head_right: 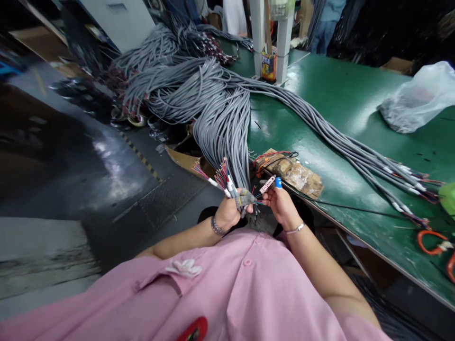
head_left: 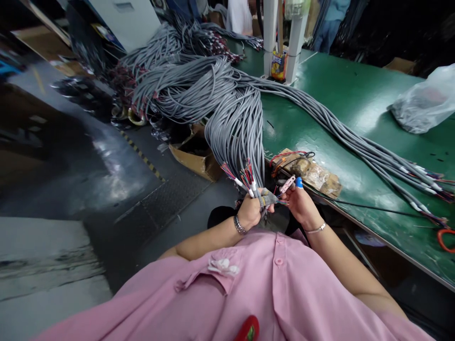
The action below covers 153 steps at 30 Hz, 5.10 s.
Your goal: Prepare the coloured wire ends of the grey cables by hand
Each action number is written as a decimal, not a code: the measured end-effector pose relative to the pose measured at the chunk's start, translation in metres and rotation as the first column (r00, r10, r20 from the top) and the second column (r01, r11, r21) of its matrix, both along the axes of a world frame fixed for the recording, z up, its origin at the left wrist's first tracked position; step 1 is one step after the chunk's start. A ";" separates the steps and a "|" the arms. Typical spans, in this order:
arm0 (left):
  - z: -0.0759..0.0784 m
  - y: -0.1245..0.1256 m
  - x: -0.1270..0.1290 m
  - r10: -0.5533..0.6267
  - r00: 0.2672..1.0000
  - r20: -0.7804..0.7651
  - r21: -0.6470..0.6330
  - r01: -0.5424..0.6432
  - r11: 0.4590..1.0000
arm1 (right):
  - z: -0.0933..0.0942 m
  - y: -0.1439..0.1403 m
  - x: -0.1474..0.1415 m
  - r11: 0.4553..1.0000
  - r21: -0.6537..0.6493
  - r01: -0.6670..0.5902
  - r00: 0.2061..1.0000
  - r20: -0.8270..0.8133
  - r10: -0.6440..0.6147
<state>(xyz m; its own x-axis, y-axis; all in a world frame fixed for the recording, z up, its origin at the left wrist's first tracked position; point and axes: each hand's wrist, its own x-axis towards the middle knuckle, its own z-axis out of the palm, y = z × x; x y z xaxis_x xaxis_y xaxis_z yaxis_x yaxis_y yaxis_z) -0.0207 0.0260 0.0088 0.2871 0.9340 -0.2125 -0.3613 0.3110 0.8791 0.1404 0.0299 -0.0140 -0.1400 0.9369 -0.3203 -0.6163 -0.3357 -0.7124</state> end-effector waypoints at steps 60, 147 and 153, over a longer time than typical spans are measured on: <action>-0.021 -0.005 -0.010 -0.131 0.976 -0.175 0.089 0.148 0.985 | 0.020 -0.023 -0.011 0.993 0.051 -0.107 0.966 0.241 0.091; -0.027 -0.002 -0.011 -0.123 0.969 -0.213 0.084 0.144 0.986 | 0.010 -0.024 0.006 0.977 0.090 -0.192 0.976 0.124 0.181; -0.027 -0.003 -0.013 -0.127 0.949 -0.290 0.156 0.177 0.972 | 0.010 -0.023 -0.001 0.974 0.126 -0.190 0.947 0.284 0.148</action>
